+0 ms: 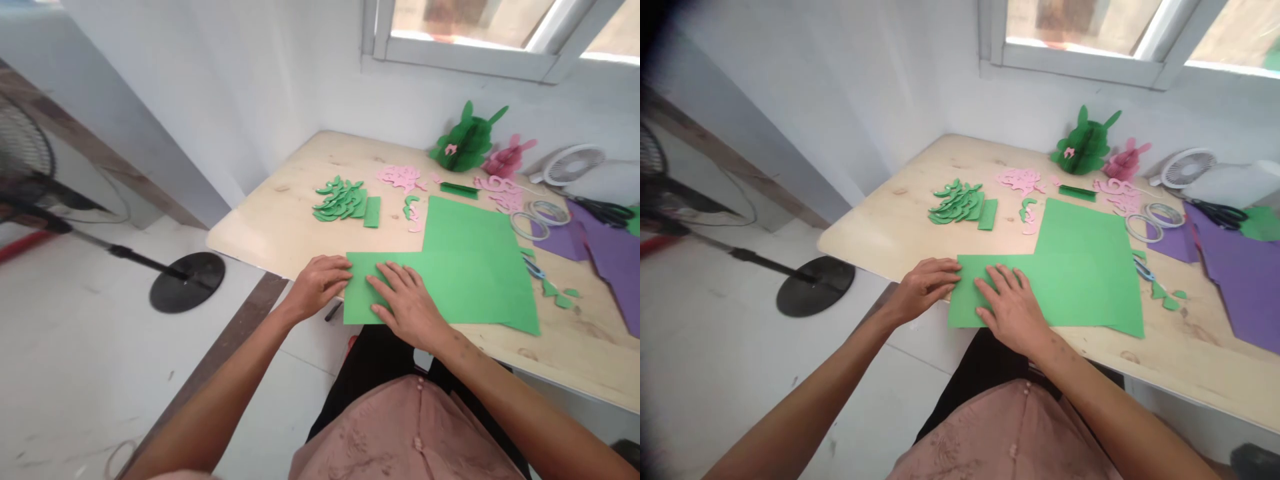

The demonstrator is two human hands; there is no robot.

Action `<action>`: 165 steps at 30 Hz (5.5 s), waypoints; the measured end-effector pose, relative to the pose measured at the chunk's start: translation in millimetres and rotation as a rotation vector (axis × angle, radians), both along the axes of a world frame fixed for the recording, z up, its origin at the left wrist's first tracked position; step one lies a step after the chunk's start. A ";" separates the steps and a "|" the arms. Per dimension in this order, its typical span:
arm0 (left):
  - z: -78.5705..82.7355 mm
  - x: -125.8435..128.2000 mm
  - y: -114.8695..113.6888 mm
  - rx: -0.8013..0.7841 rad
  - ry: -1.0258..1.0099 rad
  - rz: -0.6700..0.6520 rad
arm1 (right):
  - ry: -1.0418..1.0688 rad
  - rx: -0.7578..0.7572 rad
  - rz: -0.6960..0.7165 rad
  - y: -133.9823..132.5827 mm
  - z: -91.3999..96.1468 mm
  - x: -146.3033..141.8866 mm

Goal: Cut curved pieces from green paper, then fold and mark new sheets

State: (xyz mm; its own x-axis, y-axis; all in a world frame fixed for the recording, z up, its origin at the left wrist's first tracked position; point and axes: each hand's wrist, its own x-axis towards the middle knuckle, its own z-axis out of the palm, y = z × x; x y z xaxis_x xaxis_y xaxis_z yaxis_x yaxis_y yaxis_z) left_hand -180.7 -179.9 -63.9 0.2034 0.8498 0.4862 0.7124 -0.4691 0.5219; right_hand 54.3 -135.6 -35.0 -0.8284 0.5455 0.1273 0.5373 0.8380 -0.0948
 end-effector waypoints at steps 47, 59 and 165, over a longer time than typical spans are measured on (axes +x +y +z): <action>-8.4 -8.6 5.3 0.078 0.082 -0.023 | 0.107 -0.030 0.081 -22.8 6.4 6.4; 0.0 2.1 -1.5 0.002 -0.010 0.008 | 0.372 0.131 0.140 -28.0 -16.0 -7.6; 0.8 2.5 -2.9 0.010 0.006 0.024 | 0.130 0.011 0.142 -6.9 13.7 -24.6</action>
State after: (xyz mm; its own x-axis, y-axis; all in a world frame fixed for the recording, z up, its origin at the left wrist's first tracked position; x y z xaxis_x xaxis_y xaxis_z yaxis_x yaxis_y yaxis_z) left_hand -178.2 -182.8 -63.0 0.1861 0.8497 0.4933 0.7264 -0.4570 0.5133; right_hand 29.7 -142.5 -21.2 -0.8732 0.4223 0.2431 0.3974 0.9059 -0.1464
